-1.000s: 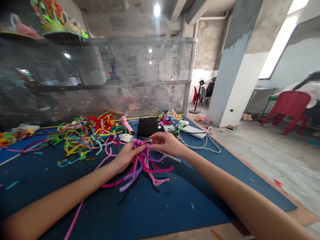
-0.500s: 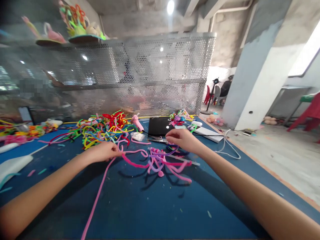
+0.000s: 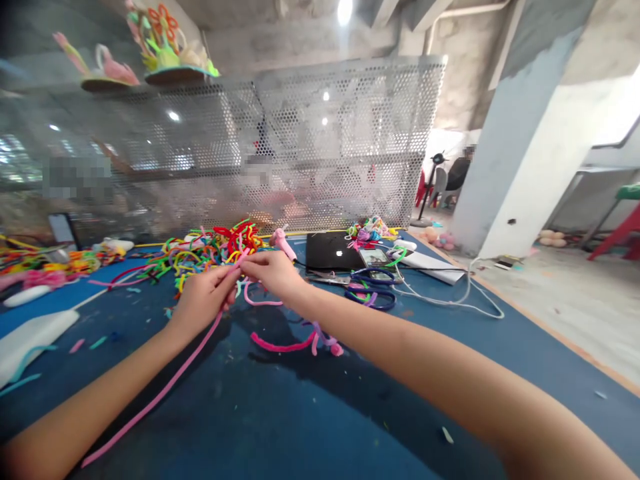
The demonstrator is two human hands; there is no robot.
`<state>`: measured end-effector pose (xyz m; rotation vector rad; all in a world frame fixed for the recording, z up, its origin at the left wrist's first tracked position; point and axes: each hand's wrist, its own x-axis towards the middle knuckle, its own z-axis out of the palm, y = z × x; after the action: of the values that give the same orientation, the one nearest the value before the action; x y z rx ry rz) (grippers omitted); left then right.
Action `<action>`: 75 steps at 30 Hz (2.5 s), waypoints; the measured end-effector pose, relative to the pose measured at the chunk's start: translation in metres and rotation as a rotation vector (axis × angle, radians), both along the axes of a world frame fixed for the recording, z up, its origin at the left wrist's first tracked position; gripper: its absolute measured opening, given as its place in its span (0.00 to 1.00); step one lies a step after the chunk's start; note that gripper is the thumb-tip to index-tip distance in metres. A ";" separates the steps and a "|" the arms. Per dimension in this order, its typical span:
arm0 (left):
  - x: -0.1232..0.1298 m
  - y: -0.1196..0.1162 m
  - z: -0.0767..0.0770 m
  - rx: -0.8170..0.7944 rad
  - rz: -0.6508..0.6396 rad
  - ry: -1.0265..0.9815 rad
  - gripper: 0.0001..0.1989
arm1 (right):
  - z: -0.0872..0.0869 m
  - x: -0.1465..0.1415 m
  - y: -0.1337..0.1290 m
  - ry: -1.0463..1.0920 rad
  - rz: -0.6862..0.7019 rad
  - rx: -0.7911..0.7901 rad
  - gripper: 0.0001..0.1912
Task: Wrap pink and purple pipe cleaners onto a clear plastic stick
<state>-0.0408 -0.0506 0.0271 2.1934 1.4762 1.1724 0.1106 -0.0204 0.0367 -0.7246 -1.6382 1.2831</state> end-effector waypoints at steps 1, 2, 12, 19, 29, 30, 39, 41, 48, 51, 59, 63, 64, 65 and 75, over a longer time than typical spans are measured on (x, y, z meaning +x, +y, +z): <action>0.001 -0.002 0.000 0.015 0.009 0.009 0.19 | -0.001 -0.003 -0.001 0.019 -0.016 0.070 0.09; 0.002 -0.003 -0.001 0.018 0.009 0.022 0.19 | -0.001 -0.004 -0.003 0.020 -0.015 0.131 0.08; 0.024 0.002 0.000 -0.024 -0.217 0.101 0.19 | 0.088 0.088 -0.008 0.314 -0.591 0.574 0.08; 0.086 0.010 0.006 0.043 -0.582 0.485 0.19 | 0.084 0.164 -0.019 -0.992 -0.754 1.333 0.13; 0.098 0.000 -0.045 -0.031 -0.766 0.521 0.19 | -0.048 0.159 -0.008 -1.049 -0.298 0.595 0.11; 0.095 0.000 -0.047 -0.046 -0.778 0.495 0.19 | -0.053 0.159 -0.008 -1.040 -0.296 0.551 0.11; 0.092 0.010 -0.048 -0.080 -0.638 0.452 0.19 | -0.062 0.166 -0.002 -0.904 -0.288 0.410 0.10; 0.093 0.014 -0.051 -0.038 -0.619 0.505 0.18 | -0.062 0.167 -0.002 -0.889 -0.324 0.403 0.12; 0.085 0.026 -0.063 0.081 -0.643 0.546 0.24 | -0.063 0.167 -0.003 -0.903 -0.344 0.363 0.11; 0.083 0.030 -0.062 0.028 -0.672 0.538 0.24 | -0.065 0.168 -0.002 -0.857 -0.303 0.357 0.08; 0.077 0.025 -0.062 -0.075 -0.666 0.525 0.24 | -0.072 0.170 -0.001 -0.792 -0.160 0.485 0.07; 0.080 0.023 -0.056 -0.143 -0.667 0.511 0.23 | -0.071 0.170 -0.003 -0.828 -0.150 0.495 0.07; 0.082 0.023 -0.054 -0.174 -0.679 0.506 0.21 | -0.071 0.170 -0.003 -0.836 -0.151 0.495 0.06; 0.084 0.023 -0.052 -0.205 -0.700 0.496 0.18 | -0.071 0.170 -0.003 -0.842 -0.153 0.500 0.06; 0.069 0.018 -0.062 -0.315 -0.926 0.229 0.27 | -0.070 0.170 -0.005 -0.867 -0.132 0.515 0.08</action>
<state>0.0280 -0.0325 -0.0350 2.3615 0.4780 0.3582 0.2806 -0.0250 -0.0333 -1.1101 -2.4174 0.3857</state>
